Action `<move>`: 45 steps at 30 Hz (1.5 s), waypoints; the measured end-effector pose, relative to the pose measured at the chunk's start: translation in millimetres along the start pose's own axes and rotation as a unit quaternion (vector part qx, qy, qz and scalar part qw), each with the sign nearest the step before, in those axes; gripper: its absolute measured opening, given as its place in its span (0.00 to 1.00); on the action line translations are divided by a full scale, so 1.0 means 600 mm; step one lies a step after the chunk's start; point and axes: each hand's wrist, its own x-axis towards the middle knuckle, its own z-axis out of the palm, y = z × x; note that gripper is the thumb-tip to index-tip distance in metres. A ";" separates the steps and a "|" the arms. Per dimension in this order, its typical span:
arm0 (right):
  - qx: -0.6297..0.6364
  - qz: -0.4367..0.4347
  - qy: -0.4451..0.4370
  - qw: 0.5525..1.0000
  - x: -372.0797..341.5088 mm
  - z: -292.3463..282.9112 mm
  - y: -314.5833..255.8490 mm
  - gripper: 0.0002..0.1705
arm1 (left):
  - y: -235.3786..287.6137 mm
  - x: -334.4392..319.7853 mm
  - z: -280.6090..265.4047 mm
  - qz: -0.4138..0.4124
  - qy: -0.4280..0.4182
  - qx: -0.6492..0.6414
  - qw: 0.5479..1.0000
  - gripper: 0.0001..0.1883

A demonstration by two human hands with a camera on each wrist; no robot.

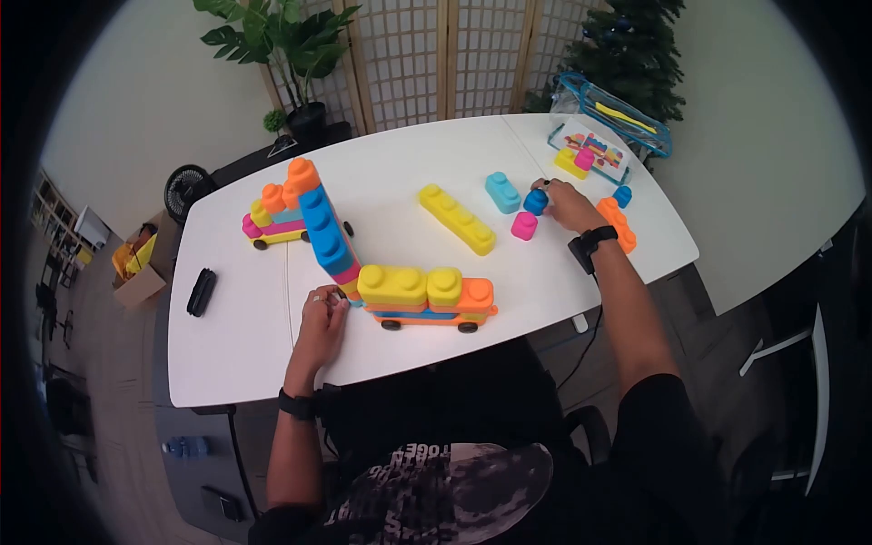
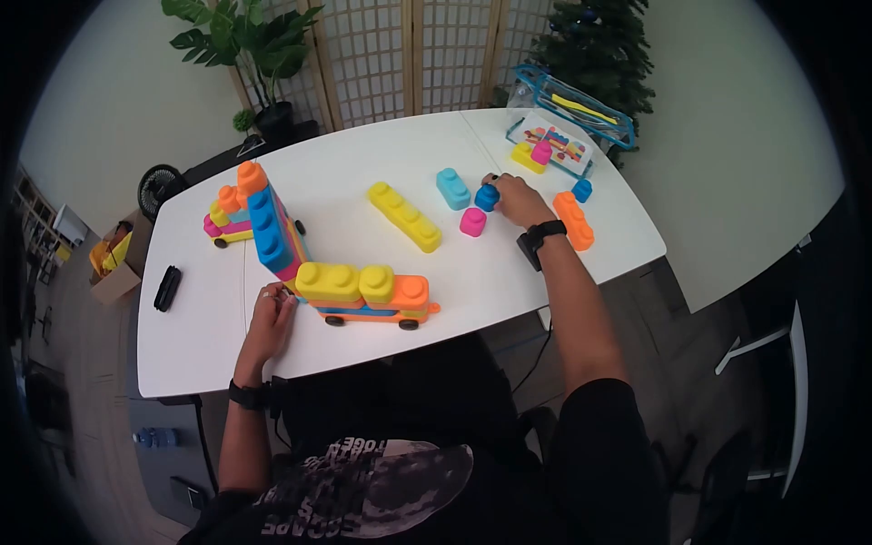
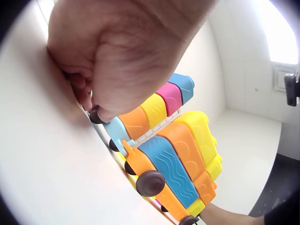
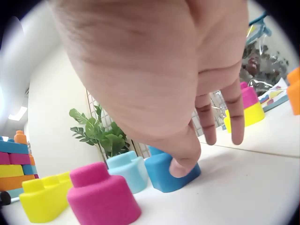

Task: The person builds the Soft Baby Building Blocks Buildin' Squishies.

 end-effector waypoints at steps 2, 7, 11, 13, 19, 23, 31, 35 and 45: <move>0.031 0.010 -0.027 0.999 0.016 0.003 0.002 0.31 | -0.002 0.001 0.000 0.009 0.004 0.013 1.000 0.16; 0.057 0.057 0.092 0.993 -0.024 -0.037 -0.034 0.26 | 0.002 0.002 0.000 0.010 0.003 0.016 1.000 0.16; 0.224 -0.027 0.101 0.969 -0.129 -0.111 -0.183 0.28 | -0.003 0.000 0.002 0.021 0.009 0.032 0.999 0.15; 0.240 -0.094 0.048 0.965 -0.191 -0.122 -0.263 0.30 | -0.001 0.004 0.001 -0.003 -0.005 0.027 1.000 0.15; 0.169 -0.117 0.060 0.977 -0.238 -0.086 -0.344 0.30 | 0.005 0.005 -0.001 -0.005 -0.007 0.046 0.999 0.15; 0.149 -0.104 0.052 0.982 -0.240 -0.068 -0.348 0.30 | 0.002 0.004 -0.001 0.014 0.001 0.053 0.999 0.15; 0.162 -0.002 -0.061 0.985 -0.237 -0.047 -0.359 0.44 | -0.006 0.005 0.004 0.009 0.003 0.055 0.998 0.16; 0.314 -0.084 -0.204 0.923 -0.223 -0.079 -0.291 0.70 | -0.007 0.003 0.003 0.010 0.007 0.051 0.999 0.16; 0.061 -0.019 -0.009 0.998 -0.051 0.027 -0.211 0.38 | -0.022 0.006 0.006 0.034 0.010 0.050 0.998 0.16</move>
